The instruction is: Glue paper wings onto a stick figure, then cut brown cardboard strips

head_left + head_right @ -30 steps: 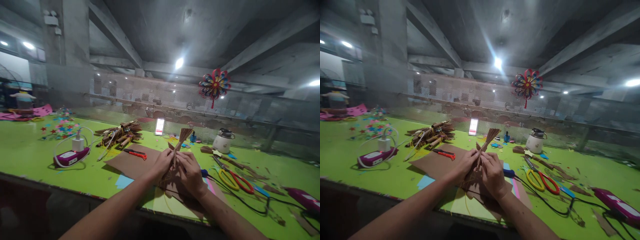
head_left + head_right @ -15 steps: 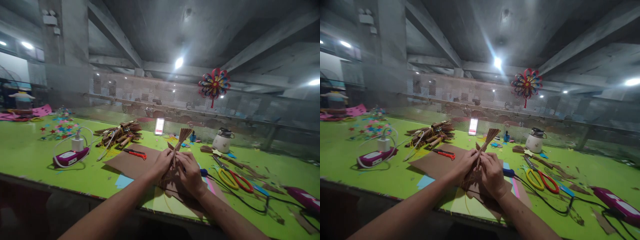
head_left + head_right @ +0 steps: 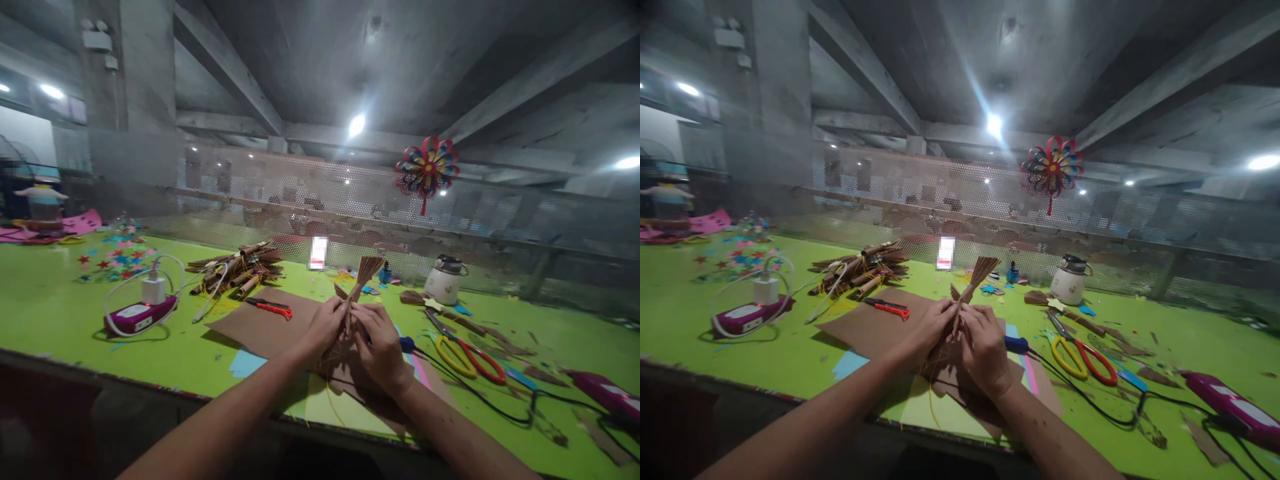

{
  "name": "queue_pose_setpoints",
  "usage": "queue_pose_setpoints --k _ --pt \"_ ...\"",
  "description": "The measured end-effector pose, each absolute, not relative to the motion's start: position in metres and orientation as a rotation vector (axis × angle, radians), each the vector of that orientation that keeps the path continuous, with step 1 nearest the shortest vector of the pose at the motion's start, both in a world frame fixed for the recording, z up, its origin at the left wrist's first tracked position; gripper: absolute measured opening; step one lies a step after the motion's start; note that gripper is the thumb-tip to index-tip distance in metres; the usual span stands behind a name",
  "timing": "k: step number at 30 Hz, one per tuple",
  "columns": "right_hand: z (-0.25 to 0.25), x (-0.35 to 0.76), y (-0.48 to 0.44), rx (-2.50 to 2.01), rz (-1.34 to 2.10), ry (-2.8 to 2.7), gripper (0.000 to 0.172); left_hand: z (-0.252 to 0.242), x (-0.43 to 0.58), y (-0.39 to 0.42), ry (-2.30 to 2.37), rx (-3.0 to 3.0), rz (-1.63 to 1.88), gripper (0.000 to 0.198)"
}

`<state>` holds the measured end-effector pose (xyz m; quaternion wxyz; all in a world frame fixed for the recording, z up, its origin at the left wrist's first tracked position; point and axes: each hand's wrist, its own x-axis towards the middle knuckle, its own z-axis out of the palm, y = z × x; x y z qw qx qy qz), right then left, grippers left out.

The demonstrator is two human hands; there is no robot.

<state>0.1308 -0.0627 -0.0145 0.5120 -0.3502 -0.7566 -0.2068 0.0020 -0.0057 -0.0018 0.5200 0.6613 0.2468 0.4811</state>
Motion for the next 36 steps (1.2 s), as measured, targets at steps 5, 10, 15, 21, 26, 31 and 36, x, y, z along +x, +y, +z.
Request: queue_pose_setpoints --k 5,10,15,21,26,31,36 --pt "-0.0151 0.1314 -0.0612 -0.845 -0.491 -1.822 0.034 -0.0028 0.0027 -0.0067 0.561 1.568 1.158 0.030" --pt "-0.0145 0.1307 -0.0624 -0.848 -0.489 -1.823 0.033 -0.0032 0.0028 -0.0063 0.559 1.573 1.162 0.030" --pt "-0.0135 0.1304 -0.0642 -0.850 -0.492 -1.819 0.033 -0.0027 0.0023 -0.0059 0.570 1.569 1.165 0.028" --pt "-0.0116 0.1293 -0.0653 -0.837 -0.503 -1.815 0.033 -0.0039 0.0030 -0.0053 0.560 1.581 1.161 0.028" --pt "-0.0134 0.1301 -0.0638 -0.846 -0.488 -1.813 0.032 -0.0033 0.0033 -0.0064 0.568 1.584 1.158 0.026" --pt "-0.0159 0.1312 -0.0628 -0.860 -0.476 -1.817 0.032 -0.0022 0.0035 -0.0071 0.565 1.589 1.171 0.025" --pt "-0.0138 0.1295 -0.0642 -0.859 -0.473 -1.809 0.030 -0.0023 0.0044 -0.0075 0.550 1.585 1.166 0.026"
